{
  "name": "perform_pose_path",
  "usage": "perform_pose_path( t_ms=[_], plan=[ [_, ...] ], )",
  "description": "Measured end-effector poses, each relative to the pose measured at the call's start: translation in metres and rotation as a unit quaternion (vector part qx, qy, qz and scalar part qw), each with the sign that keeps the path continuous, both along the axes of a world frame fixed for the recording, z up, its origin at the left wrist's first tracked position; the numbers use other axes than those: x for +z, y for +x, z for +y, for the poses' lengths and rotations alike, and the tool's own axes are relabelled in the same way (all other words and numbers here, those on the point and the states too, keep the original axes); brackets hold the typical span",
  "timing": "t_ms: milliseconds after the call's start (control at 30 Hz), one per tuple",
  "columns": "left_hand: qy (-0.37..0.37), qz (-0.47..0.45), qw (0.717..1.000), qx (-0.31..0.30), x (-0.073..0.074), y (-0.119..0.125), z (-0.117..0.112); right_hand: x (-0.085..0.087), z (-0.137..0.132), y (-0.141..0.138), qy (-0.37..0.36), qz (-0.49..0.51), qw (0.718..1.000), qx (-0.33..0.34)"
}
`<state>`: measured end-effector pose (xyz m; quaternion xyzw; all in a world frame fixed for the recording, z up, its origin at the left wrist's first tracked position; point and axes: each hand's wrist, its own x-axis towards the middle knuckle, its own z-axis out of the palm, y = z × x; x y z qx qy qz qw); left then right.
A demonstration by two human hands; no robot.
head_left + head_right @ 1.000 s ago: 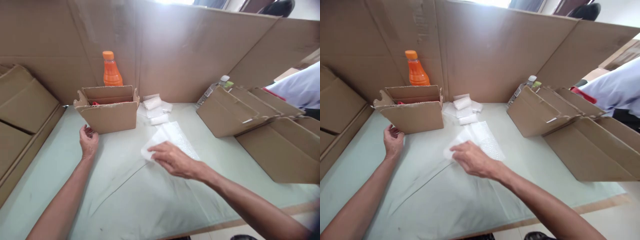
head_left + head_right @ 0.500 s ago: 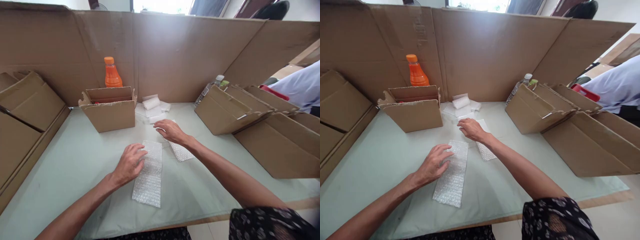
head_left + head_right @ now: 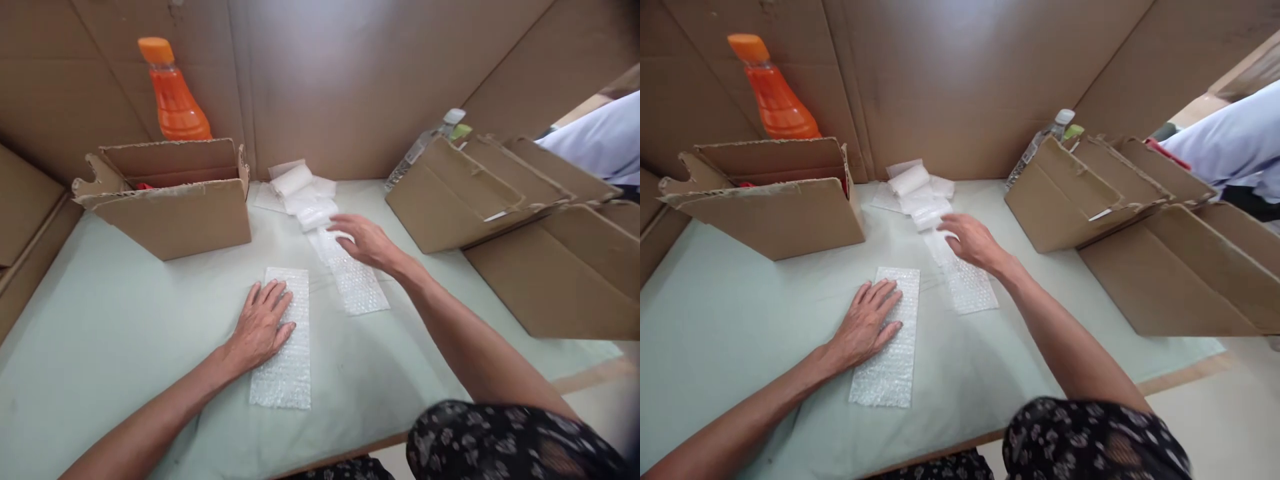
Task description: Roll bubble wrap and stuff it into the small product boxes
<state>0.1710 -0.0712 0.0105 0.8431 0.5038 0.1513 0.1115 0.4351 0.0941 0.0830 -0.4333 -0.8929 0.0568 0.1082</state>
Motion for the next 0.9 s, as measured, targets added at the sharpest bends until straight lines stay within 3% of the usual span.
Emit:
perform_pose_path(
  t_ms=[100,167,333,467,533,633,767,833,900],
  plan=[
    [0.006,-0.01,1.0,0.004,-0.001,0.001,-0.002,-0.009,-0.07,0.05,-0.052,-0.061,0.996,0.035],
    [0.014,-0.018,1.0,0.014,0.002,0.002,-0.009,-0.022,-0.102,0.067,-0.046,-0.081,0.995,0.025],
    [0.041,-0.018,0.999,0.009,0.021,0.005,-0.057,-0.045,-0.131,0.051,0.009,-0.005,0.999,-0.035],
    [0.033,-0.008,0.999,0.034,0.031,0.006,-0.081,-0.029,-0.152,0.035,-0.044,0.061,0.996,0.045],
    [0.034,-0.002,0.997,0.068,0.032,0.002,-0.071,-0.019,-0.162,0.036,-0.082,0.081,0.991,0.068],
    [0.022,0.019,0.988,0.154,0.033,-0.005,-0.032,-0.013,-0.163,0.041,-0.1,0.102,0.99,0.003],
    [-0.039,-0.007,0.967,0.253,0.032,-0.005,0.023,-0.029,-0.139,0.037,-0.066,0.092,0.992,-0.052],
    [-0.061,-0.059,0.965,0.25,0.032,0.0,0.035,-0.042,-0.127,0.029,-0.047,0.07,0.996,-0.036],
    [-0.074,-0.095,0.965,0.233,0.033,0.003,0.031,-0.052,-0.121,0.019,-0.036,0.042,0.998,-0.017]
  ],
)
